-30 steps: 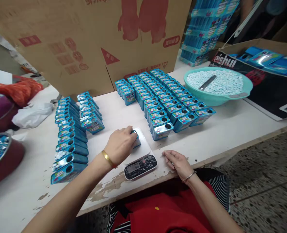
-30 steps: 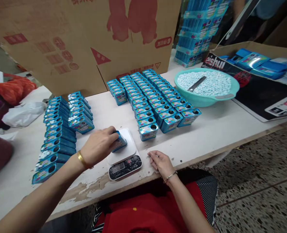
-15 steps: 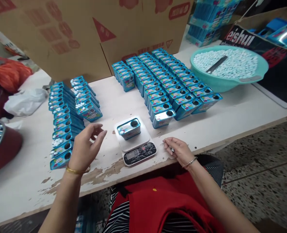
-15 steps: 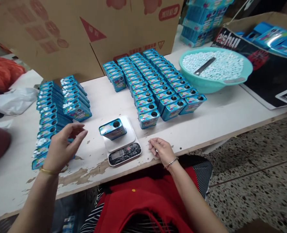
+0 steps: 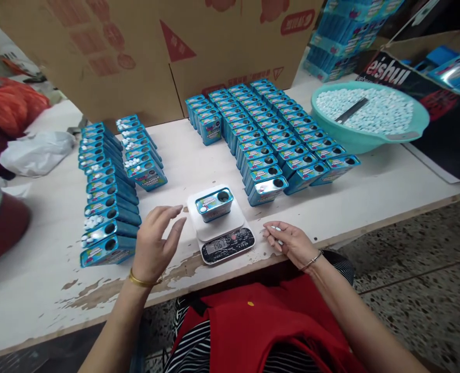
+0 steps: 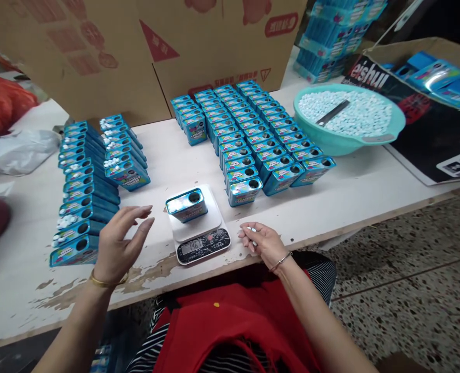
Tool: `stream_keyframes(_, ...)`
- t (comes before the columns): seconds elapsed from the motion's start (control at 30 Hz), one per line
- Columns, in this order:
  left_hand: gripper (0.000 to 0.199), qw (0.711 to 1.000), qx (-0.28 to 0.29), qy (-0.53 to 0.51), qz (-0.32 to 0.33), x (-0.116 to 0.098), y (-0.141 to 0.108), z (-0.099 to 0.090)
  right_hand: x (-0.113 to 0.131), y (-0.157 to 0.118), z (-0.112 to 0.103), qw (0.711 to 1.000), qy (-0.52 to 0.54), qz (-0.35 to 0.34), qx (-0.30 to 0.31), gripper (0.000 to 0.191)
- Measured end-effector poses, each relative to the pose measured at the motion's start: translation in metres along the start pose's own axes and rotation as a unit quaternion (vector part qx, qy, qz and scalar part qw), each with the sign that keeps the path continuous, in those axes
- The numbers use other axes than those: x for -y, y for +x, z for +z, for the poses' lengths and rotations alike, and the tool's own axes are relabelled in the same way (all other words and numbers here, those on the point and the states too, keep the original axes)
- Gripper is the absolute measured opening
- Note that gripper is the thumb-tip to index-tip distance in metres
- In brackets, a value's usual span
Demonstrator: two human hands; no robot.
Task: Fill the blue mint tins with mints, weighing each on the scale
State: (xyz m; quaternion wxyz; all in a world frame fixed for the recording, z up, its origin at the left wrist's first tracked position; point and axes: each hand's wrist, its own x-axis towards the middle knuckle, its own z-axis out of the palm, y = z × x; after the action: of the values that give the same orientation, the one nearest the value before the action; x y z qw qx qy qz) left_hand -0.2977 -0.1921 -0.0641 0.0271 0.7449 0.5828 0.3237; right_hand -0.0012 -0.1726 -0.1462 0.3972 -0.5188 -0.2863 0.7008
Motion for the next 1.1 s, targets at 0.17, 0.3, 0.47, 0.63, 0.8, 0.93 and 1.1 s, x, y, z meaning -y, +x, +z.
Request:
stream_keyframes(0.17,0.035,0.992,0.012,0.077,0.095,-0.012,0.001,0.012,0.046,-0.009,0.034,0.994,-0.092,-0.049,0.032,0.038)
stream_keyframes(0.3,0.038,0.986,0.034,0.117,0.11,-0.02,0.007,0.024,0.09,-0.008,0.07,0.957,-0.218,-0.172,0.09,0.026)
stream_keyframes(0.47,0.044,0.989,0.039,0.1,0.104,-0.028,0.017,0.035,0.119,0.008,0.108,0.834,-0.456,-0.294,0.103,0.01)
stream_keyframes(0.63,0.046,0.997,0.005,0.036,0.073,-0.02,0.012,0.033,0.121,0.021,0.13,0.703,-0.627,-0.315,0.114,0.011)
stream_keyframes(0.8,0.044,0.999,0.008,0.003,0.036,-0.011,-0.001,0.028,0.117,0.022,0.132,0.66,-0.675,-0.302,0.132,0.013)
stream_keyframes(0.93,0.044,1.0,0.001,-0.01,0.022,-0.01,-0.007,0.028,0.117,0.021,0.134,0.66,-0.677,-0.294,0.141,0.013)
stream_keyframes(1.1,0.042,1.0,-0.007,-0.018,0.014,-0.009,-0.008,0.027,0.121,0.026,0.135,0.673,-0.655,-0.314,0.137,0.016)
